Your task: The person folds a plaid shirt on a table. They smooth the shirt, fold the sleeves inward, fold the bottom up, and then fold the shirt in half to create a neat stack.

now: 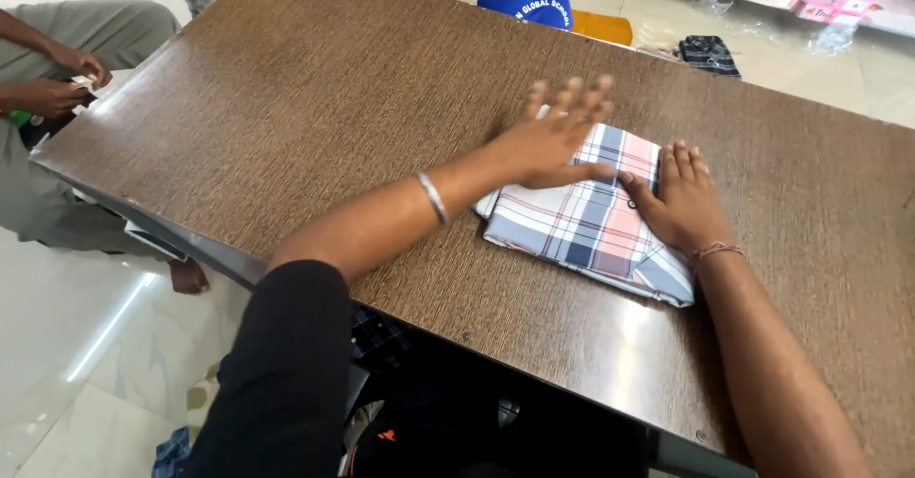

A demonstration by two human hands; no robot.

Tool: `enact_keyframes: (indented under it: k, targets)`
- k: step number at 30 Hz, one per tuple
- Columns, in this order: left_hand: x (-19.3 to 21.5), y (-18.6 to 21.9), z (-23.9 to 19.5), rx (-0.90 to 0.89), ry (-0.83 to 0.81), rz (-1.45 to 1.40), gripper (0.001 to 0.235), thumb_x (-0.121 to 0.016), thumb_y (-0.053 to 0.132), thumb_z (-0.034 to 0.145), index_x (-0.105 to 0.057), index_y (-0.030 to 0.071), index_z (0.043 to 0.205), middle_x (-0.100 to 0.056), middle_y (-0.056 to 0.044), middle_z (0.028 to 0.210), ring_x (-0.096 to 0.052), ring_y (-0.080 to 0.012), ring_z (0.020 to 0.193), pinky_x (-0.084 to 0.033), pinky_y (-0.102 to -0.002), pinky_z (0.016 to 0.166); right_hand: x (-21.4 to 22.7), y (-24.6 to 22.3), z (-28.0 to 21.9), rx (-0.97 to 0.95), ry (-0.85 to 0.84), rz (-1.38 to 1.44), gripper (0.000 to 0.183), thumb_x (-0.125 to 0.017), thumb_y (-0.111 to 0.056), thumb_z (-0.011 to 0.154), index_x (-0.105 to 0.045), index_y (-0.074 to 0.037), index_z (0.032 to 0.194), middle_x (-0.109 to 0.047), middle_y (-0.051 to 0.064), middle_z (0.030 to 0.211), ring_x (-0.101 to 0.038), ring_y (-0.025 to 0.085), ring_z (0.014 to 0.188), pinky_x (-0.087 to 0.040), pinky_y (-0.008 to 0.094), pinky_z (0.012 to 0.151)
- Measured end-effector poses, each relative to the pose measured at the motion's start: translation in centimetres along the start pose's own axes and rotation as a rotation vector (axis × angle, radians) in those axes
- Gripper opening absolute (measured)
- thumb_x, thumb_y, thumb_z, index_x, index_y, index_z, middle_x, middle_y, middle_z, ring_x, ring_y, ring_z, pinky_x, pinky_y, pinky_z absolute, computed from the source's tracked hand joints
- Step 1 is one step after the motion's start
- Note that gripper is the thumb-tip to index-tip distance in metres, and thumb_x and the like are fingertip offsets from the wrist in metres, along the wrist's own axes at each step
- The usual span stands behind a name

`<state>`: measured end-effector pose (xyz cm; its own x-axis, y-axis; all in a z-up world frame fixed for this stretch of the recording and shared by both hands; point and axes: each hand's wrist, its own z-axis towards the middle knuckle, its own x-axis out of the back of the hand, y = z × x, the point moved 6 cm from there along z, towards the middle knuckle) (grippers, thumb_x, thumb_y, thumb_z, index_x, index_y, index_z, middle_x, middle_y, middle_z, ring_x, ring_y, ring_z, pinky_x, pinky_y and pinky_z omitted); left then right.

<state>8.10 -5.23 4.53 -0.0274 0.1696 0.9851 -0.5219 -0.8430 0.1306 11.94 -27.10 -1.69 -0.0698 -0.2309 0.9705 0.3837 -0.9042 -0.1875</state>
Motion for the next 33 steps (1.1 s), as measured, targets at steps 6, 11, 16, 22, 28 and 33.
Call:
enact_keyframes:
  k: [6,11,16,22,28,33]
  targets:
    - [-4.1,4.3,2.8,-0.161,0.06,0.04,0.106,-0.025,0.082,0.095,-0.016,0.002,0.163,-0.003,-0.017,0.171,-0.004,-0.0431,0.156,-0.007,-0.061,0.124,-1.0,1.1,0.5,0.064,0.002,-0.073,0.104,-0.041,-0.074,0.093,-0.025,0.005,0.158,-0.02,0.028,0.164,-0.013,0.041,0.153,-0.014,0.047,0.122]
    - [-5.6,2.9,3.4,-0.128,0.003,-0.021,0.11,-0.032,0.086,0.089,-0.025,0.003,0.16,-0.016,-0.021,0.169,-0.012,-0.0437,0.156,-0.012,-0.055,0.125,-0.2,0.4,-0.1,0.028,0.029,0.006,0.099,-0.041,-0.072,0.095,-0.029,0.003,0.158,-0.022,0.027,0.166,-0.014,0.041,0.155,-0.014,0.048,0.124]
    - [-5.2,1.4,2.7,-0.055,-0.018,-0.002,0.118,-0.033,0.092,0.083,-0.026,0.001,0.158,-0.022,-0.023,0.167,-0.016,-0.0453,0.154,-0.013,-0.052,0.125,0.2,-0.4,-0.4,0.009,0.032,0.008,0.099,-0.042,-0.073,0.095,-0.031,0.004,0.157,-0.023,0.027,0.165,-0.015,0.041,0.155,-0.015,0.049,0.124]
    - [-5.8,-1.1,2.5,-0.029,-0.087,-0.009,0.129,-0.032,0.097,0.078,-0.024,-0.003,0.159,-0.021,-0.023,0.166,-0.015,-0.043,0.154,-0.012,-0.047,0.126,0.5,-0.7,-0.4,-0.013,0.001,-0.001,0.102,-0.04,-0.076,0.094,-0.03,0.004,0.157,-0.023,0.026,0.165,-0.015,0.04,0.155,-0.015,0.048,0.123]
    - [-6.3,-3.6,2.8,0.017,-0.065,-0.104,0.116,-0.025,0.091,0.085,-0.023,0.002,0.159,-0.022,-0.017,0.168,-0.016,-0.0316,0.156,-0.011,-0.046,0.126,0.7,-0.7,-0.6,-0.04,-0.037,0.017,0.103,-0.037,-0.077,0.094,-0.027,0.003,0.158,-0.021,0.025,0.165,-0.013,0.038,0.155,-0.014,0.047,0.123]
    - [-5.9,-4.4,2.4,0.077,-0.044,-0.122,0.098,-0.022,0.08,0.092,-0.027,0.009,0.16,-0.025,-0.01,0.168,-0.02,-0.0258,0.155,-0.011,-0.051,0.125,0.5,1.1,-0.5,-0.101,-0.03,0.071,0.1,-0.039,-0.075,0.094,-0.029,0.002,0.157,-0.021,0.024,0.166,-0.014,0.037,0.155,-0.014,0.047,0.123]
